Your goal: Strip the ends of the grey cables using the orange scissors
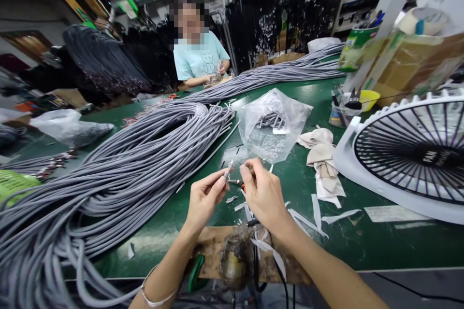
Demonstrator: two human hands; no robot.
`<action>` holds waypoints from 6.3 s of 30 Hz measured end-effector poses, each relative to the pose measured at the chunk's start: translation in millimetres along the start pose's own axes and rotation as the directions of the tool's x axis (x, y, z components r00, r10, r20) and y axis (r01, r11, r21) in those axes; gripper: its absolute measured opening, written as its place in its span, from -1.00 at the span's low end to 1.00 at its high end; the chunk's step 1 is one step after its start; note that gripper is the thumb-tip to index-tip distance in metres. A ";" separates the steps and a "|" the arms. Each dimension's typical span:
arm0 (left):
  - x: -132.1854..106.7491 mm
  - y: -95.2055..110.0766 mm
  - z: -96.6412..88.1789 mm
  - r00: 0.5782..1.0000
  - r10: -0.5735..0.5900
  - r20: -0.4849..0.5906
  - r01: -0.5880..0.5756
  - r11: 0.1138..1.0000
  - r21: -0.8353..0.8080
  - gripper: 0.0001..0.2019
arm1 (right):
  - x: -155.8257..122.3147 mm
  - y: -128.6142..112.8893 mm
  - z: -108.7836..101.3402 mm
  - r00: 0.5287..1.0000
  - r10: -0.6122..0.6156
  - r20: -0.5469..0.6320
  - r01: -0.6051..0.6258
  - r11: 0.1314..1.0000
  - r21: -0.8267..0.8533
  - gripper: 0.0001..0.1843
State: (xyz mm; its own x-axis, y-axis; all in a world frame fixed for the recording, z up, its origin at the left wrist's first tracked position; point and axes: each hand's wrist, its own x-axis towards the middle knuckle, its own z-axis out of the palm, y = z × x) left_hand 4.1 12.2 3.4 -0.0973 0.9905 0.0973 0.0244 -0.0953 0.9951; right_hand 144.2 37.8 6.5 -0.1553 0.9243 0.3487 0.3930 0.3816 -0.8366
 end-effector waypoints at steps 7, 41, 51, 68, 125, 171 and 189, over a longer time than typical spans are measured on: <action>-0.7 2.8 1.3 0.998 -0.040 -0.038 0.038 0.998 -0.046 -0.66 | -7.2 3.9 5.9 0.987 -0.148 0.064 0.158 0.967 -0.199 -0.70; 2.4 2.9 -5.7 0.985 0.143 -0.092 -0.130 0.982 0.134 -0.75 | -8.2 2.5 -1.1 0.922 -0.344 -0.178 0.279 0.909 -0.310 -0.80; -8.5 6.5 -2.5 0.988 0.156 0.022 -0.157 0.973 0.168 -0.72 | -11.5 -2.9 5.8 0.952 -0.290 -0.101 0.264 0.940 -0.215 -0.74; -14.6 6.3 6.8 0.946 0.321 0.041 -0.309 0.859 0.409 -0.77 | -15.8 -3.7 8.8 0.865 -0.465 -0.188 0.433 0.882 -0.185 -0.87; -12.5 2.6 9.0 0.971 0.171 -0.166 -0.150 0.980 0.131 -0.82 | -17.0 -8.4 15.4 0.927 -0.344 -0.152 0.292 0.912 -0.288 -0.68; -10.7 3.9 6.1 0.996 -0.031 0.086 0.044 0.987 -0.155 -0.73 | -10.8 -8.2 -1.3 0.989 0.023 -0.147 0.004 0.983 0.186 -0.67; -15.8 -0.8 9.4 0.971 0.225 -0.085 -0.199 0.950 0.240 -0.88 | -17.5 -2.8 7.6 0.972 -0.141 -0.187 0.117 0.984 -0.134 -0.89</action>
State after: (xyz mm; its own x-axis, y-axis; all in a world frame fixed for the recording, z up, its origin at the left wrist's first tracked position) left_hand 15.0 -2.5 1.0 -0.1733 0.9317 0.3192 0.2817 -0.2637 0.9226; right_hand 138.9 20.7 -0.4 -0.0373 0.8436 0.5357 0.4901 0.4826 -0.7258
